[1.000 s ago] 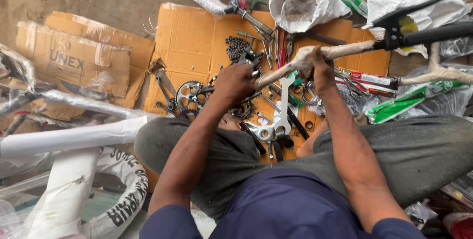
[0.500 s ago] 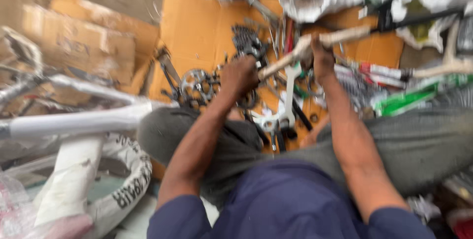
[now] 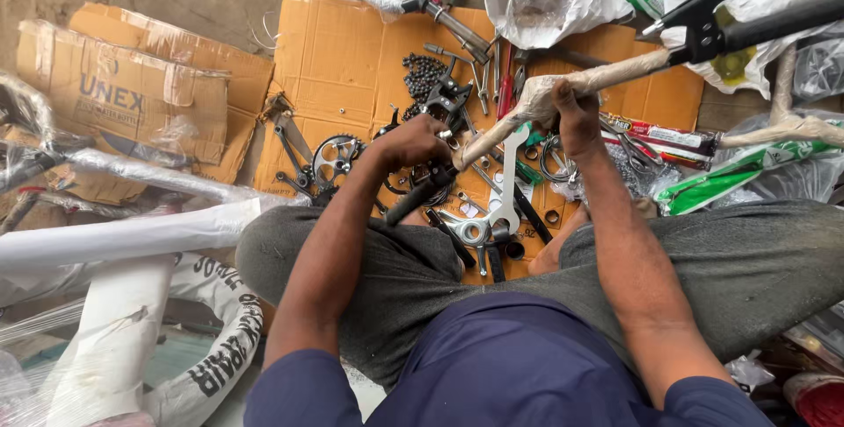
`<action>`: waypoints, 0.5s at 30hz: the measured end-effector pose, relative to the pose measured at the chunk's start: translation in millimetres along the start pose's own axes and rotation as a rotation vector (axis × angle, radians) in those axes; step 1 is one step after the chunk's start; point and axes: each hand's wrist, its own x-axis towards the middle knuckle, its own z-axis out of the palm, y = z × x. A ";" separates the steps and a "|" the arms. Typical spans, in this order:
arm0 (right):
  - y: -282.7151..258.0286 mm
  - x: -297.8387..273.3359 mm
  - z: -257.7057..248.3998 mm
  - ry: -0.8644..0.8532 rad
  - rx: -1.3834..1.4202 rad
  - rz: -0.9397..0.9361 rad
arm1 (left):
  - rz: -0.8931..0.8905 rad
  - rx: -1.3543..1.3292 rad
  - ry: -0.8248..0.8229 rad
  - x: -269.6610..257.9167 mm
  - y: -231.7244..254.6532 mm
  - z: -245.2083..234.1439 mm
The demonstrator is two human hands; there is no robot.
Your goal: The person sits on the floor and assembles bicycle handlebars by attaching brake levers and grips. They use a screwdriver to tighten components and a hammer to secure the grips onto the handlebar ends.
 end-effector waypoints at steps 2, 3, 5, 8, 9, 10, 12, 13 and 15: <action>1.2 4.8 -5.6 -0.062 -0.023 -0.015 | -0.088 -0.223 -0.157 2.1 -4.3 1.3; 2.6 6.6 -11.7 -0.079 -0.020 -0.029 | -0.022 -0.130 -0.094 4.4 -4.7 6.2; 5.4 13.5 -29.3 -0.114 -0.018 -0.060 | 0.113 0.055 0.033 12.7 1.8 19.0; 27.5 15.3 -33.2 0.060 0.096 -0.078 | 0.247 0.349 0.243 6.7 12.1 20.8; 29.8 24.1 -31.3 0.061 0.089 -0.045 | 0.239 0.451 0.323 -0.5 17.5 20.6; 29.3 31.5 -28.4 0.061 0.082 -0.013 | 0.229 0.553 0.402 -8.3 24.4 26.5; 31.1 35.6 -11.1 0.076 0.088 0.048 | 0.193 0.680 0.516 -22.3 30.5 25.1; 28.8 30.1 -12.0 0.097 0.078 0.086 | 0.180 0.680 0.542 -21.6 31.7 30.0; 24.8 26.5 -10.4 0.110 0.068 0.114 | 0.160 0.650 0.566 -15.1 29.0 29.1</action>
